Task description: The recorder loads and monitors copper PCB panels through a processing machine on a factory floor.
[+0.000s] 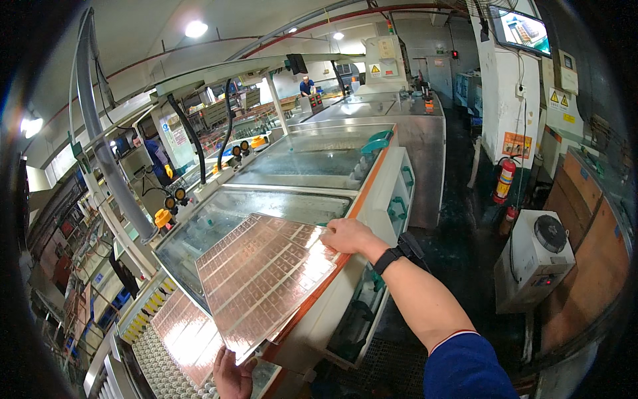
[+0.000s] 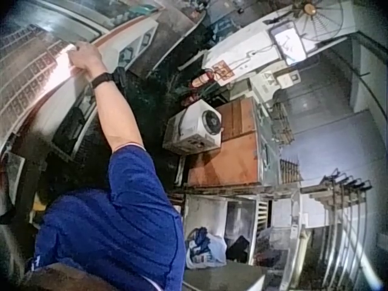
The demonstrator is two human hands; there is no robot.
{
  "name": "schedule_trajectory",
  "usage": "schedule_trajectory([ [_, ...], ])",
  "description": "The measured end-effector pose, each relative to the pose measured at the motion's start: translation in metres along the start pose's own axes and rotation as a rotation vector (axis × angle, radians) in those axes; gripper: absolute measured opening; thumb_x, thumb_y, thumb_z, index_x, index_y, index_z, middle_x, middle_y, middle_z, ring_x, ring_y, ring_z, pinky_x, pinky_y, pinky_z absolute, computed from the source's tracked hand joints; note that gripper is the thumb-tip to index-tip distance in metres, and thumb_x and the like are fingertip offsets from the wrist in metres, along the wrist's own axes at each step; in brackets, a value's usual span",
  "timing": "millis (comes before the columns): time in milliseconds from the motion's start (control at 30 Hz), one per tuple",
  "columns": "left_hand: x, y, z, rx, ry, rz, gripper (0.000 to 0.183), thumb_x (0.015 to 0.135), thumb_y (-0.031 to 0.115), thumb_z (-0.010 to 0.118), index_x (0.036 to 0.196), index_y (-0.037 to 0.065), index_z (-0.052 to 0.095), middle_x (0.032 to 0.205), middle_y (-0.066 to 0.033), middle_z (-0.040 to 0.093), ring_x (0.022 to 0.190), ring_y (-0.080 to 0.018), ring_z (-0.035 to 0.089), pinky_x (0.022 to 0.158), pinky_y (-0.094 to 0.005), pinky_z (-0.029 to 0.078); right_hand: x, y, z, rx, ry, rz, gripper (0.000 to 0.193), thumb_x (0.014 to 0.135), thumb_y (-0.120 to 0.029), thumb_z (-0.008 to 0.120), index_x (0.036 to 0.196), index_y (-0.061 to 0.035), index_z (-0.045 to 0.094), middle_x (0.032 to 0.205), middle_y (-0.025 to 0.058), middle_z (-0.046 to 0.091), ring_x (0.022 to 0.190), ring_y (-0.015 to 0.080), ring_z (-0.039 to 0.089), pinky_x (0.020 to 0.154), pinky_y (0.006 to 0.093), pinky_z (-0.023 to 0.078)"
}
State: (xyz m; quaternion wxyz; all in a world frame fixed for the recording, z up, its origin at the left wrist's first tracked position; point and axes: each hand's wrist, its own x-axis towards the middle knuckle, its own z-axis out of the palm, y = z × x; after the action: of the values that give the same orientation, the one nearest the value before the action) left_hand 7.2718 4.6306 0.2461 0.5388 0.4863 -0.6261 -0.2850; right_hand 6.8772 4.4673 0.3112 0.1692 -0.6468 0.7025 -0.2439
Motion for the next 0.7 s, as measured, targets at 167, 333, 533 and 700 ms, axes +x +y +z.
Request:
schedule_trajectory([
  [167, -0.002, -0.001, -0.001, -0.011, 0.003, -0.021, 0.034, 0.082, 0.011, 0.062, 0.111, -0.007, 0.061, 0.117, -0.0334, 0.059, 0.108, -0.0484, 0.058, 0.091, -0.0499, 0.049, 0.0, 0.002, 0.001, 0.004, 0.014, -0.014, 0.044, 0.083, -0.047, 0.057, 0.094, -0.0058, 0.066, 0.099, 0.0178, 0.07, 0.097, 0.0359, 0.065, 0.083, 0.0427, 0.05],
  [333, -0.002, -0.004, -0.003, 0.016, -0.022, -0.002, 0.034, 0.084, 0.013, 0.061, 0.11, -0.008, 0.061, 0.118, -0.0337, 0.058, 0.112, -0.0488, 0.056, 0.095, -0.0493, 0.047, 0.001, 0.002, 0.001, -0.007, 0.024, -0.029, 0.046, 0.084, -0.049, 0.057, 0.095, -0.0056, 0.066, 0.1, 0.0185, 0.069, 0.097, 0.0369, 0.064, 0.084, 0.0433, 0.05],
  [533, -0.003, -0.015, -0.003, -0.002, 0.006, -0.022, 0.034, 0.088, 0.017, 0.068, 0.109, -0.009, 0.061, 0.119, -0.0308, 0.059, 0.113, -0.0433, 0.057, 0.096, -0.0451, 0.047, 0.0, 0.001, 0.001, -0.022, 0.033, -0.032, 0.046, 0.084, -0.049, 0.056, 0.094, -0.0056, 0.066, 0.1, 0.0185, 0.069, 0.098, 0.0372, 0.064, 0.085, 0.0432, 0.05],
  [700, -0.003, -0.022, -0.002, -0.198, 0.031, -0.16, 0.026, 0.09, 0.005, 0.066, 0.111, -0.008, 0.06, 0.125, -0.0262, 0.057, 0.11, -0.0327, 0.06, 0.09, -0.0434, 0.052, 0.001, 0.003, 0.002, 0.001, 0.035, -0.041, 0.042, 0.083, -0.046, 0.058, 0.091, -0.0059, 0.066, 0.097, 0.0175, 0.07, 0.095, 0.0362, 0.065, 0.083, 0.0419, 0.05],
])
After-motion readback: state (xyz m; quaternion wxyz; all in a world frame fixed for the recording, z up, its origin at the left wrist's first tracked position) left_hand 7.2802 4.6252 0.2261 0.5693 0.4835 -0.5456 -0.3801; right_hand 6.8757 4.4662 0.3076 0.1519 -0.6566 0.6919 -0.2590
